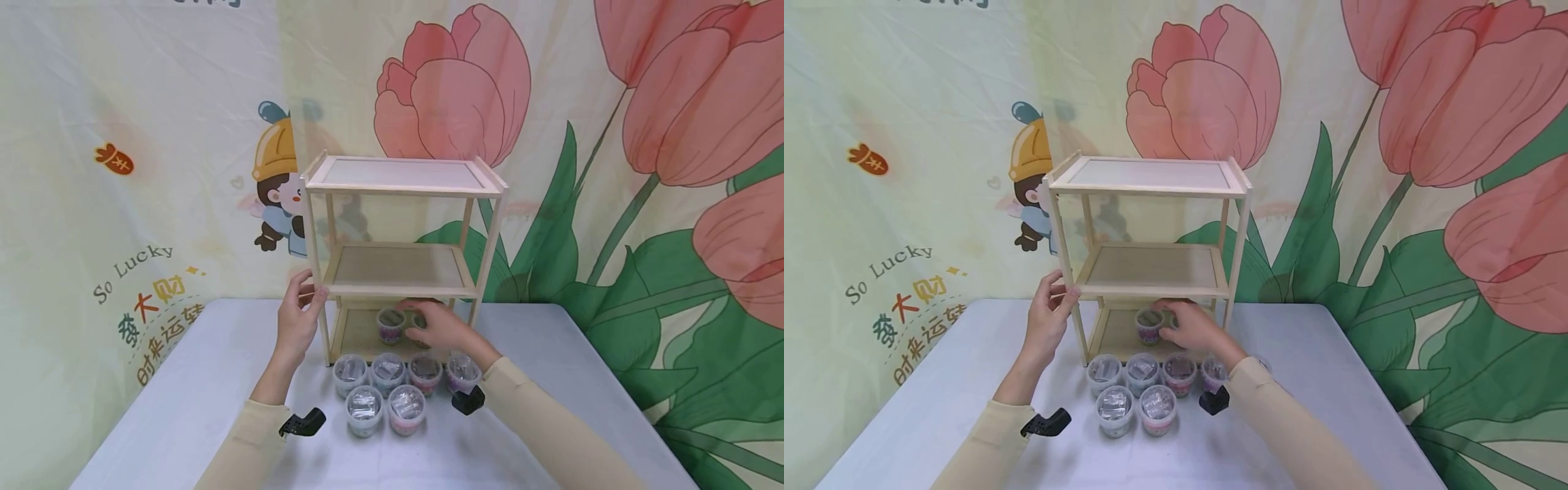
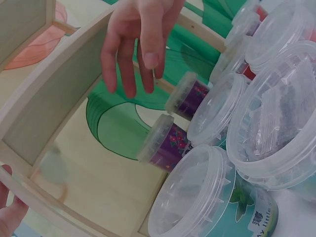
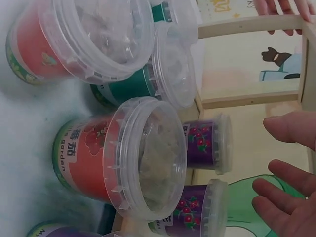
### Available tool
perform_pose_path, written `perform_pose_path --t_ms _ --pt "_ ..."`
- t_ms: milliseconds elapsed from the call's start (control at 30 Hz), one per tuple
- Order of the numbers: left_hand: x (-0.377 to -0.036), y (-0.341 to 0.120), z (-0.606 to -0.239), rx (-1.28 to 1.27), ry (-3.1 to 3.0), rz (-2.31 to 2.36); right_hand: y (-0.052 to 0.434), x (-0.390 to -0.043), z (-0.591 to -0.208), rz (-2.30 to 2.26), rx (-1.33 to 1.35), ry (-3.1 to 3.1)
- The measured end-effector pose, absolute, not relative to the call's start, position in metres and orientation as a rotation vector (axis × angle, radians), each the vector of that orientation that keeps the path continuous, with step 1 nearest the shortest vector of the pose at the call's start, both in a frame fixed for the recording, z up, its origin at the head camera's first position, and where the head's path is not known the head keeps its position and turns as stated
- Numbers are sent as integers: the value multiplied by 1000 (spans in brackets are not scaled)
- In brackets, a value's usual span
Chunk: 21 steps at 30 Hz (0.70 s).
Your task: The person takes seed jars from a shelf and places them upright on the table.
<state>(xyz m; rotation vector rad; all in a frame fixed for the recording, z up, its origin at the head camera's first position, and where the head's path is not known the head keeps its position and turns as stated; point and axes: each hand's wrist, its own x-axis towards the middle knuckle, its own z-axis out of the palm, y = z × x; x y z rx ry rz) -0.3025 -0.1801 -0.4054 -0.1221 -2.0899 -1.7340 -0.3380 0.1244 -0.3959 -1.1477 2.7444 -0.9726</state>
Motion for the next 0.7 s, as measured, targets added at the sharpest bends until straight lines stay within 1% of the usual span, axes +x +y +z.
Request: perform_pose_path --t_ms 433,700 --pt "-303 -183 -406 -111 -2095 -1741 100 -363 -401 -883 -998 2737" --pt "-303 -180 -406 -121 -2074 -1737 91 -376 -416 -914 -907 2722"
